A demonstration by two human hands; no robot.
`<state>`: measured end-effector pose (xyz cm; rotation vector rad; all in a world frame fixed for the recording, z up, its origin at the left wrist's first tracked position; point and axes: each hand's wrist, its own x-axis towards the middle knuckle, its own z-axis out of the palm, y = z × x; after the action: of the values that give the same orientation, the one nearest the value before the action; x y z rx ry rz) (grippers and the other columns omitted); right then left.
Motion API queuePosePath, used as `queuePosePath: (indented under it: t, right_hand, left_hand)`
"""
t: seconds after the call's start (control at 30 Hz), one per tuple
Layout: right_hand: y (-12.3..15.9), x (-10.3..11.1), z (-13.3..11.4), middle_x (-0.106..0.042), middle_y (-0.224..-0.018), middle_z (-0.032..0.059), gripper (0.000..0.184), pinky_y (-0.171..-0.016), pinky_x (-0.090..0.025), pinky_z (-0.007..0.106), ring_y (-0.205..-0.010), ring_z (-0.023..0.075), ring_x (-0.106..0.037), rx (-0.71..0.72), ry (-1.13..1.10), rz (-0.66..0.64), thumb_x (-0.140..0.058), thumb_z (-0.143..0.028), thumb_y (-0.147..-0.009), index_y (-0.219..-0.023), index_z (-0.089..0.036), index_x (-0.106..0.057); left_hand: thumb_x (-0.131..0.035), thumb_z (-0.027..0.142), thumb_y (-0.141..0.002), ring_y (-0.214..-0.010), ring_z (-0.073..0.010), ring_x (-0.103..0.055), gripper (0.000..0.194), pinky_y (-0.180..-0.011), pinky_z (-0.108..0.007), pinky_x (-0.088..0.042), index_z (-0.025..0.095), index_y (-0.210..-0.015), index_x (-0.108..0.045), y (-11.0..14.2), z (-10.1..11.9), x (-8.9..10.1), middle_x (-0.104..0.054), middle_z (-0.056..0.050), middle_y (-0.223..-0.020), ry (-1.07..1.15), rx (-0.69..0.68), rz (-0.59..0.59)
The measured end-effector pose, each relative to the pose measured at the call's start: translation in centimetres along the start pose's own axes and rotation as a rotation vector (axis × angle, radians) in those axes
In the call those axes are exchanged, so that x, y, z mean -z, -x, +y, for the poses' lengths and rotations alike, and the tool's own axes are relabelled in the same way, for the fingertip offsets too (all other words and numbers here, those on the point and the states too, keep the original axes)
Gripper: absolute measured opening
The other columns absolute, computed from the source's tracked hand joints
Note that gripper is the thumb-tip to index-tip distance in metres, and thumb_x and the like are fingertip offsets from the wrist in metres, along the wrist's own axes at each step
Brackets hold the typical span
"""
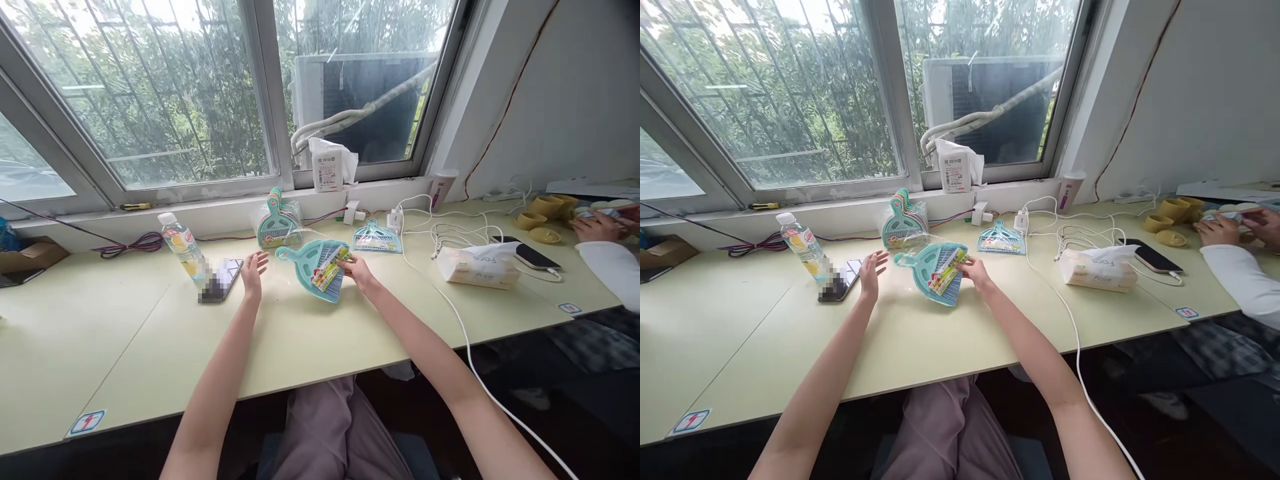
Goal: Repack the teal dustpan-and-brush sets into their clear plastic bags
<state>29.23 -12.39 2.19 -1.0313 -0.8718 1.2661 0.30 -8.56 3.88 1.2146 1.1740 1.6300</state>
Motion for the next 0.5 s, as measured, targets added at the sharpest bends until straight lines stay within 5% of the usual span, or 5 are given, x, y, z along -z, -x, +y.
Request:
queuePosePath:
  t: [0.1,0.23,0.4,0.5]
  right_hand:
    - [0.2,-0.1,-0.1,-0.075,-0.080,0.0053,0.031,-0.067,-0.059,0.029,-0.071,0.0178,-0.071,-0.043,0.114,-0.076,-0.085,-0.020,-0.061,-0.086,-0.015,-0.068]
    - [0.3,-0.2,-0.4,-0.075,-0.078,0.0055,0.033,-0.064,-0.059,0.028,-0.068,0.0179,-0.071,-0.070,0.150,-0.126,-0.086,-0.022,-0.059,-0.086,-0.015,-0.068]
    - [0.3,0.2,-0.8,-0.075,-0.080,0.0060,0.036,-0.064,-0.059,0.029,-0.069,0.0181,-0.071,-0.056,0.173,-0.124,-0.087,-0.024,-0.058,-0.087,-0.015,-0.068]
    - [0.3,0.1,-0.9,-0.075,-0.083,0.0066,0.037,-0.068,-0.059,0.030,-0.073,0.0189,-0.071,-0.048,0.176,-0.133,-0.087,-0.025,-0.057,-0.087,-0.014,-0.069]
  left_hand:
    - [-0.047,0.061,-0.083,-0.099,-0.0216,-0.064,0.053,-0.080,-0.032,-0.048,0.017,-0.107,-0.064,0.3,0.3,-0.4,-0.069,-0.013,-0.112,-0.130,-0.071,-0.152]
    - [-0.065,0.059,-0.071,-0.082,-0.0206,-0.066,0.056,-0.068,-0.029,-0.046,0.016,-0.108,-0.063,1.1,0.5,-1.0,-0.073,-0.012,-0.097,-0.249,0.034,-0.441]
    - [-0.078,0.047,-0.062,-0.077,-0.0184,-0.065,0.067,-0.065,-0.028,-0.047,0.019,-0.118,-0.056,1.2,0.1,-0.8,-0.071,-0.006,-0.088,-0.146,0.059,-0.401]
    - [-0.079,0.042,-0.059,-0.066,-0.0157,-0.061,0.050,-0.062,-0.027,-0.045,0.016,-0.100,-0.064,0.9,0.0,-0.6,-0.064,-0.001,-0.069,-0.182,0.013,-0.325]
